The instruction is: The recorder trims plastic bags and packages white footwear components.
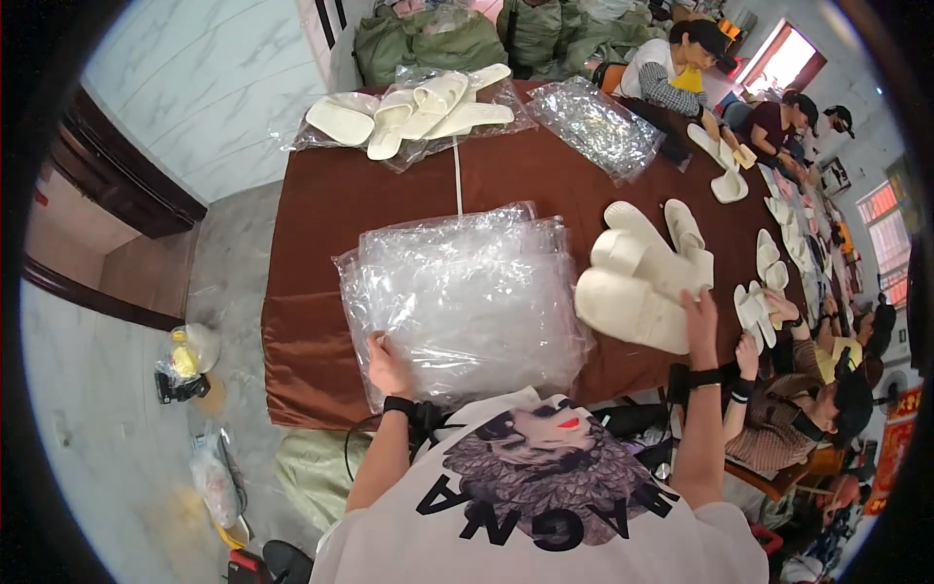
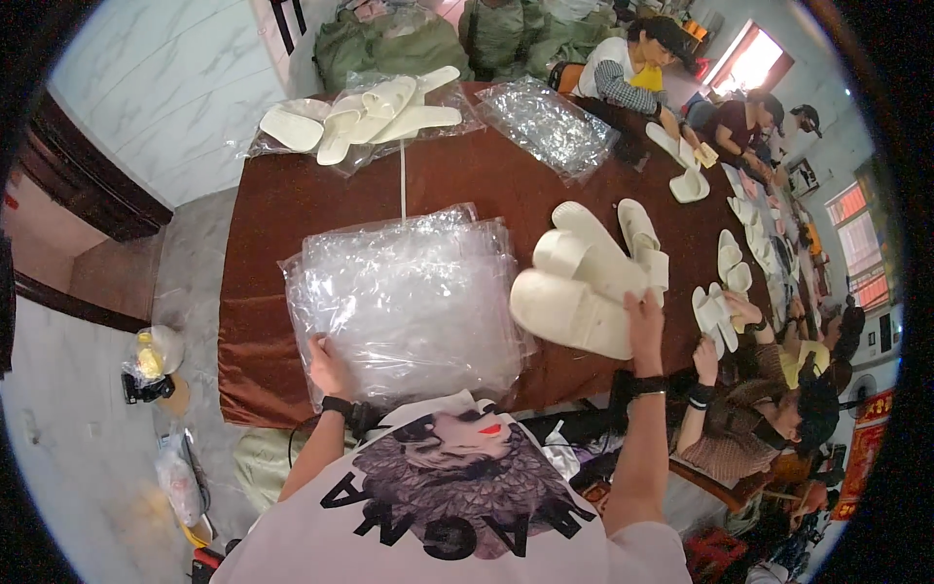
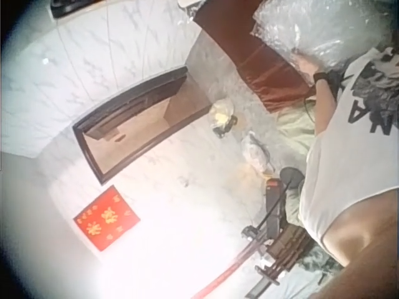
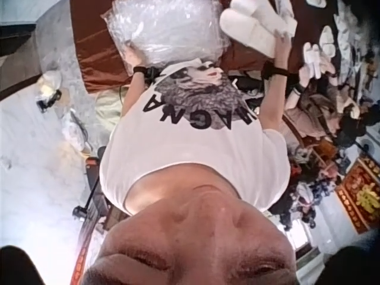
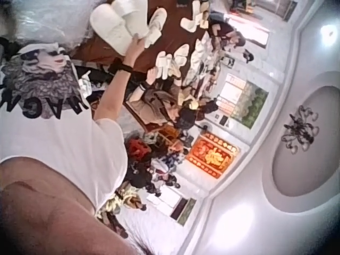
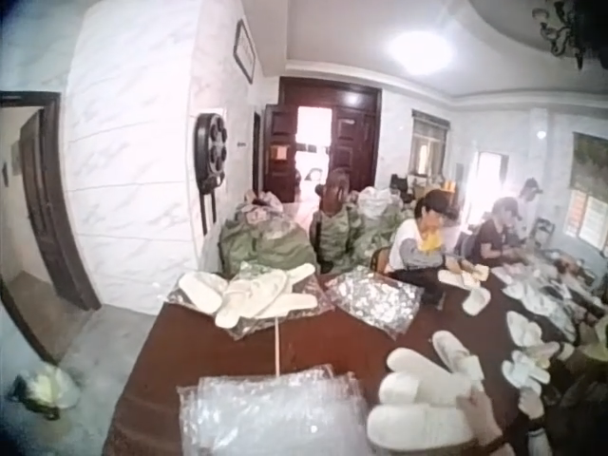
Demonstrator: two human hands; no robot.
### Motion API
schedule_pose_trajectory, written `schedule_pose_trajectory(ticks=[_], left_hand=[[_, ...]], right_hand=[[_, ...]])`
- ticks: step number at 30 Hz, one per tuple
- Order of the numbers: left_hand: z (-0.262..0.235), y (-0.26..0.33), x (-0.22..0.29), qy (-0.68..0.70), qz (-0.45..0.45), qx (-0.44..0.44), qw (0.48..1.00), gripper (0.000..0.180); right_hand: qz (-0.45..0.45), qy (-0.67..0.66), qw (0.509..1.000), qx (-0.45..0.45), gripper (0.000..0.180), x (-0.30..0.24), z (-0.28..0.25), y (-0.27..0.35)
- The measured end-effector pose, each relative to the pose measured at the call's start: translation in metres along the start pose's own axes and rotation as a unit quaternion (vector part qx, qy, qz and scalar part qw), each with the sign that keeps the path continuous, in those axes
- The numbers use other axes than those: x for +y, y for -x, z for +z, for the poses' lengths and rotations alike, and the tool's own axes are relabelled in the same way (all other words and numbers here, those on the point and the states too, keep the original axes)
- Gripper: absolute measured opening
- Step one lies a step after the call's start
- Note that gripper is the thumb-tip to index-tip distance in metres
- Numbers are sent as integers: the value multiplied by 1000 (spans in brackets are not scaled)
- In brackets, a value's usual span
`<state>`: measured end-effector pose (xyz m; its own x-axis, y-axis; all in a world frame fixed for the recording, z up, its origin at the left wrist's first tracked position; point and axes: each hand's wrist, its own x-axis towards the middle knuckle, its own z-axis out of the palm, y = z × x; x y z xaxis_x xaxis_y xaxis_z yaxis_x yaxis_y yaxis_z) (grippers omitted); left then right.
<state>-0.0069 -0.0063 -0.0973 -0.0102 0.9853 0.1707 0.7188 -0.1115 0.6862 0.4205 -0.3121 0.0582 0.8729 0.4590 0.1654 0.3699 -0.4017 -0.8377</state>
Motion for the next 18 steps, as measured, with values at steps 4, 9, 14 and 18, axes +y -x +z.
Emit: schedule_pose_trajectory(ticks=[4,9,14,18], left_hand=[[-14,-7,7,29,-3,-46,998,18],[-34,-15,5,140,-7,-100,985,21],[-64,-18,34,142,39,-61,987,17],[-92,-9,64,23,167,-4,986,12]], right_hand=[[34,-142,989,34,22,-63,22,12],[33,-211,972,-97,31,-53,130,53],[-60,80,976,-192,20,-14,188,83],[-85,87,987,-103,18,-17,136,40]])
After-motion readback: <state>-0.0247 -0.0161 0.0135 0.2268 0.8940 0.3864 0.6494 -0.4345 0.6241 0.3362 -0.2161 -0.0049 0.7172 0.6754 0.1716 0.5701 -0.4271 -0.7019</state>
